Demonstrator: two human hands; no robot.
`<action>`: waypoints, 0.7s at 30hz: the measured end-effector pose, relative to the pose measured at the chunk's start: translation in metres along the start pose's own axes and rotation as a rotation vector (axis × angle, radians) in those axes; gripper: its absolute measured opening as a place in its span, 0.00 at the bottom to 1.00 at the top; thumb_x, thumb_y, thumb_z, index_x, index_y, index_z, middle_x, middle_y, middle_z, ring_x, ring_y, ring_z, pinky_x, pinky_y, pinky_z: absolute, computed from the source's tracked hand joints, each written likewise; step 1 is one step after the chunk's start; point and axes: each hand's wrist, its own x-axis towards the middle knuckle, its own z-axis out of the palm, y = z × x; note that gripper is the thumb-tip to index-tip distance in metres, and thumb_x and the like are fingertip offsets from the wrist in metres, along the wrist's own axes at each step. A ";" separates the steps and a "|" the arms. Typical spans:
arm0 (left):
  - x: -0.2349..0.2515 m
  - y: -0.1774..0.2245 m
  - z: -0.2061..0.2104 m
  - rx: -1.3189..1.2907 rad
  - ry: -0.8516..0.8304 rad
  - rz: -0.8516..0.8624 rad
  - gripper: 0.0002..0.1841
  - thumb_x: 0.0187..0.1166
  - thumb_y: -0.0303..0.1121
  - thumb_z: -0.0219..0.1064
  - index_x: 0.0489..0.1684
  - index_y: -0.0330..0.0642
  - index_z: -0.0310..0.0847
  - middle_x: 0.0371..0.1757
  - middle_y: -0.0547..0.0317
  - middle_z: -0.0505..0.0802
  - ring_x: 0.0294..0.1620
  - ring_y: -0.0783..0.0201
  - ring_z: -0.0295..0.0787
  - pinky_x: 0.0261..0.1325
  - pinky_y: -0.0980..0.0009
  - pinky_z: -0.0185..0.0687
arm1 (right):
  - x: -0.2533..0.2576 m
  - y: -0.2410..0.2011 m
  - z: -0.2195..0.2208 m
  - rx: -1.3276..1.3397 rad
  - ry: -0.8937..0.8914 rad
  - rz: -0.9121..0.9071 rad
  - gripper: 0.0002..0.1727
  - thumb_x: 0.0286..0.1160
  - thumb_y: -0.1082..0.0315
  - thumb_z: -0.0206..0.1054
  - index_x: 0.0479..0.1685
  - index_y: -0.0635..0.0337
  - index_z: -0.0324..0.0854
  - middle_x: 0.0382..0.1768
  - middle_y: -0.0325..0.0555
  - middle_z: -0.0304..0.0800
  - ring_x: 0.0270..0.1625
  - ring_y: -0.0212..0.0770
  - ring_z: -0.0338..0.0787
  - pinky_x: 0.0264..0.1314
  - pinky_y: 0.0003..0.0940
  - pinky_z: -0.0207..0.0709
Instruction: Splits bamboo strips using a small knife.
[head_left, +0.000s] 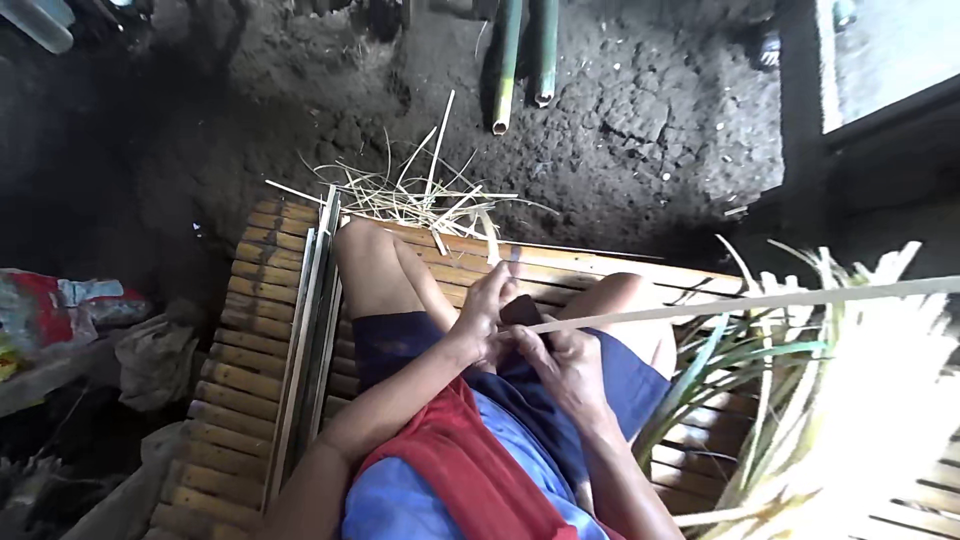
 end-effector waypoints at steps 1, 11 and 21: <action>0.008 0.001 -0.002 -0.017 0.042 0.054 0.19 0.96 0.44 0.39 0.58 0.50 0.76 0.18 0.76 0.69 0.13 0.80 0.62 0.19 0.83 0.65 | -0.003 0.001 -0.002 0.015 -0.004 0.020 0.23 0.82 0.54 0.65 0.30 0.67 0.89 0.21 0.38 0.86 0.24 0.18 0.82 0.32 0.16 0.76; 0.028 0.020 -0.050 0.308 0.012 0.239 0.20 0.96 0.48 0.39 0.67 0.53 0.74 0.21 0.75 0.74 0.13 0.79 0.64 0.18 0.84 0.65 | -0.096 0.034 -0.135 0.160 0.278 0.871 0.08 0.87 0.68 0.59 0.40 0.58 0.80 0.20 0.29 0.85 0.19 0.23 0.84 0.26 0.20 0.82; 0.099 0.084 -0.100 0.819 0.167 0.484 0.24 0.96 0.39 0.37 0.83 0.37 0.60 0.30 0.68 0.81 0.22 0.79 0.78 0.30 0.80 0.79 | -0.279 0.021 -0.179 -0.431 0.178 1.768 0.19 0.76 0.62 0.75 0.55 0.70 0.87 0.49 0.70 0.90 0.52 0.66 0.89 0.62 0.67 0.75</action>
